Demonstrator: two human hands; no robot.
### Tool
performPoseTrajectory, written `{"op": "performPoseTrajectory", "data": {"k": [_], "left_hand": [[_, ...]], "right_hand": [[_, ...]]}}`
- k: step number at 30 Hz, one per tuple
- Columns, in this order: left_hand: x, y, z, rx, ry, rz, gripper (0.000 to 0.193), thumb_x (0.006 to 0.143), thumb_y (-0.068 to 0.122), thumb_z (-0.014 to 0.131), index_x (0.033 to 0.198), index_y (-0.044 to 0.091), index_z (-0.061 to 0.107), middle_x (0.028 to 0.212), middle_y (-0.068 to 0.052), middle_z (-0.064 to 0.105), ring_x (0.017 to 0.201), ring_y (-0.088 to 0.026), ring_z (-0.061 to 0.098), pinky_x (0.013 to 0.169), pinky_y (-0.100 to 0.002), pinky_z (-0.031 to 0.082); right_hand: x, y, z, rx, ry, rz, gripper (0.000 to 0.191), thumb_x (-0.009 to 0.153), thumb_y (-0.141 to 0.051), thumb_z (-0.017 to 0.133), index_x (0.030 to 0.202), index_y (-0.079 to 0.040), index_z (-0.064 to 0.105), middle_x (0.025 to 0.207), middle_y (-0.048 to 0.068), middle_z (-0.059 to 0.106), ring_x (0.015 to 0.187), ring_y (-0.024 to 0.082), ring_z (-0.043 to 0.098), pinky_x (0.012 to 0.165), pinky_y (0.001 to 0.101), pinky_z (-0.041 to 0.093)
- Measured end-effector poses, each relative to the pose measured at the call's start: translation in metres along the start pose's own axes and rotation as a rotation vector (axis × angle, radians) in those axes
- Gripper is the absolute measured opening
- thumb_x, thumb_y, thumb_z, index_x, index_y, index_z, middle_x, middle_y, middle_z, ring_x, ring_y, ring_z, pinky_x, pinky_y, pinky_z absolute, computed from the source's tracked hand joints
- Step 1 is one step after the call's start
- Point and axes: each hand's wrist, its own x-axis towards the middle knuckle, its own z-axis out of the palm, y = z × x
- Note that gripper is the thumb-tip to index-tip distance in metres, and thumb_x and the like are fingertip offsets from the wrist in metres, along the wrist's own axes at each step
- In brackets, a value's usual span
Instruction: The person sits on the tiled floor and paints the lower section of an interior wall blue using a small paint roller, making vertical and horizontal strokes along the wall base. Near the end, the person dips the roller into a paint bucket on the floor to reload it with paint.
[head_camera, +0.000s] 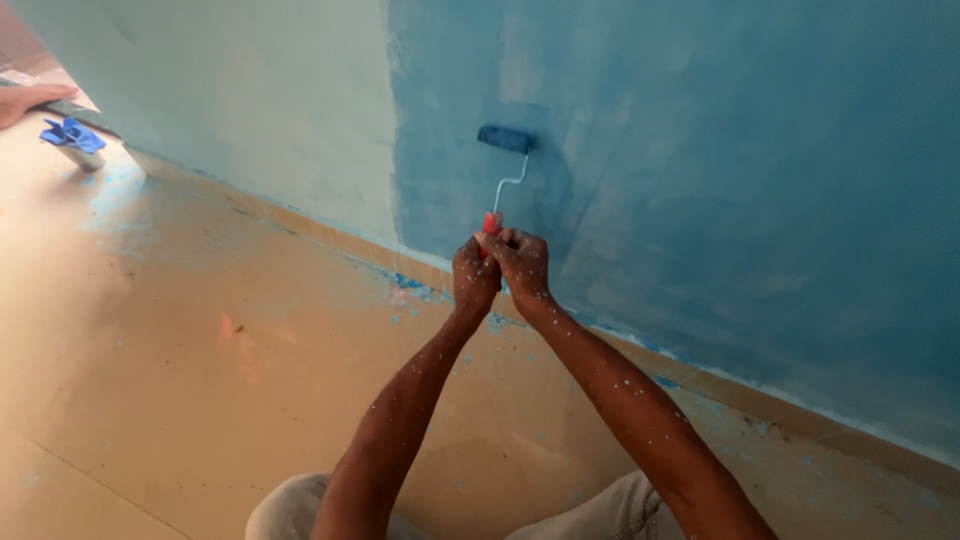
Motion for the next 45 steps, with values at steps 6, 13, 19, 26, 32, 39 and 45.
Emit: {"op": "performPoseTrajectory", "data": {"k": [6,13,19,26,32,39,45], "left_hand": [[0.018,0.021,-0.002,0.120,0.013,0.150,0.028,0.103,0.017,0.059,0.120,-0.003,0.069,0.071,-0.007,0.064,0.053,-0.008,0.053,0.045,-0.028,0.042],[0.014,0.023,-0.009,0.102,-0.022,0.016,0.032,0.103,0.020,0.058,0.124,-0.002,0.065,0.074,-0.006,0.066,0.052,-0.010,0.055,0.044,-0.028,0.044],[0.022,0.021,-0.008,0.129,-0.024,0.168,0.035,0.105,0.026,0.059,0.113,-0.008,0.066,0.071,-0.008,0.064,0.054,-0.011,0.055,0.046,-0.029,0.044],[0.044,0.048,-0.002,0.035,-0.015,0.163,0.030,0.103,0.022,0.059,0.106,-0.007,0.063,0.065,-0.005,0.061,0.050,-0.011,0.056,0.044,-0.029,0.044],[0.031,0.059,0.003,-0.009,-0.010,0.087,0.026,0.100,0.019,0.058,0.110,-0.003,0.067,0.064,-0.003,0.060,0.048,-0.010,0.053,0.042,-0.028,0.041],[0.058,0.065,0.005,-0.041,-0.008,0.103,0.031,0.104,0.022,0.061,0.095,-0.007,0.062,0.066,-0.003,0.059,0.053,-0.008,0.053,0.044,-0.028,0.042],[0.039,0.063,0.013,-0.095,-0.005,0.022,0.030,0.102,0.022,0.059,0.090,-0.005,0.060,0.061,-0.003,0.058,0.047,-0.010,0.052,0.040,-0.029,0.041]], "right_hand": [[0.003,-0.013,0.005,0.096,-0.012,-0.044,0.038,0.085,-0.029,0.083,0.062,-0.008,0.061,0.060,-0.003,0.057,0.054,0.007,0.047,0.051,0.0306,0.038],[0.003,-0.024,0.010,0.057,-0.006,-0.014,0.041,0.085,-0.028,0.083,0.061,-0.007,0.059,0.060,-0.004,0.055,0.057,0.006,0.047,0.053,0.0299,0.038],[0.008,-0.034,0.011,0.017,0.020,0.007,0.039,0.084,-0.028,0.083,0.060,-0.008,0.059,0.058,-0.003,0.055,0.054,0.007,0.046,0.050,0.0307,0.036],[0.022,-0.053,0.009,0.047,-0.010,-0.047,0.039,0.083,-0.028,0.083,0.060,-0.007,0.059,0.057,-0.002,0.058,0.052,0.008,0.048,0.048,0.0298,0.037],[0.024,-0.063,0.010,-0.021,0.010,0.000,0.037,0.081,-0.029,0.083,0.061,-0.007,0.062,0.056,-0.001,0.059,0.050,0.008,0.051,0.046,0.0289,0.040],[0.035,-0.067,0.010,0.032,0.009,-0.057,0.038,0.082,-0.028,0.082,0.059,-0.007,0.060,0.055,0.000,0.057,0.048,0.008,0.048,0.044,0.0299,0.037],[0.037,-0.074,0.004,-0.082,-0.012,-0.071,0.038,0.083,-0.028,0.083,0.059,-0.007,0.061,0.056,0.001,0.059,0.050,0.008,0.050,0.046,0.0292,0.039]]}}
